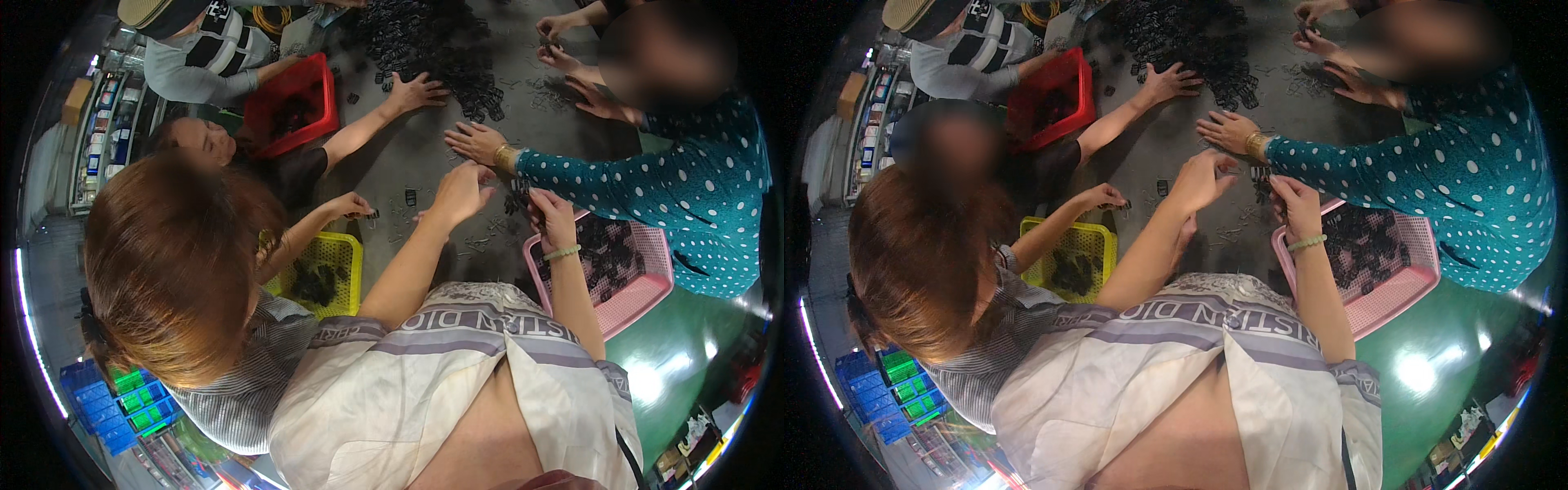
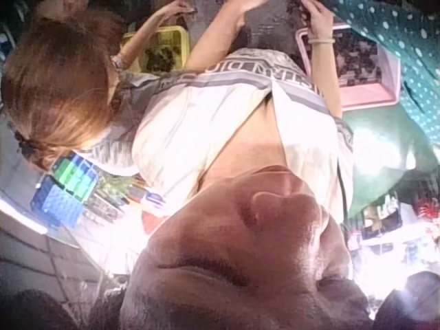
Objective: The person sits on the floor around a low table and sorts small black plastic components by hand, placing them into pink and red plastic baskets. Other people at the table perform the same task simultaneously.
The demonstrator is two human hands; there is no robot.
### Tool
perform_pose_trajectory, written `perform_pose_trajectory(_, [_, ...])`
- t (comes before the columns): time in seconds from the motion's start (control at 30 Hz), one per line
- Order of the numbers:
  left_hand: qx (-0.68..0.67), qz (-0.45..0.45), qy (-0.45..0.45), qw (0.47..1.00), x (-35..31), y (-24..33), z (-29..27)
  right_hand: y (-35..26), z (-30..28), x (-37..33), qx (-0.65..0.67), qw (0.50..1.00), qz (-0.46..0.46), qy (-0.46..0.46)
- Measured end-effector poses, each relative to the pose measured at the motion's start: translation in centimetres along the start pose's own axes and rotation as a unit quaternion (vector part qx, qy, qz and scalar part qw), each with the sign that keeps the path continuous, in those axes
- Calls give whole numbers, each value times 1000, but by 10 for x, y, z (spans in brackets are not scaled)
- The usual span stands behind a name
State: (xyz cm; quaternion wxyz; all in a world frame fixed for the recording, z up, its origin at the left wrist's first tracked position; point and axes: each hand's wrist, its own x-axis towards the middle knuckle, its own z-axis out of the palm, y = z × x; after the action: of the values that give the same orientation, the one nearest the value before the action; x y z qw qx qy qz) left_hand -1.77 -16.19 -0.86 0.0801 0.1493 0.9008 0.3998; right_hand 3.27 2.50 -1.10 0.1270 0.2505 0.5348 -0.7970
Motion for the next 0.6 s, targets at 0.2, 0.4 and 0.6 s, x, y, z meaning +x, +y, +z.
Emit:
perform_pose_trajectory(0.2, [-186,9,22,982,-6,8,28,6,13,2,49,999,-8,-6])
perform_pose_trajectory(0.4, [-174,70,131,973,-14,17,44,9,13,-8,76,997,-6,4])
perform_pose_trajectory(0.6, [-103,163,182,964,-21,28,43,12,9,-13,-37,991,-84,96])
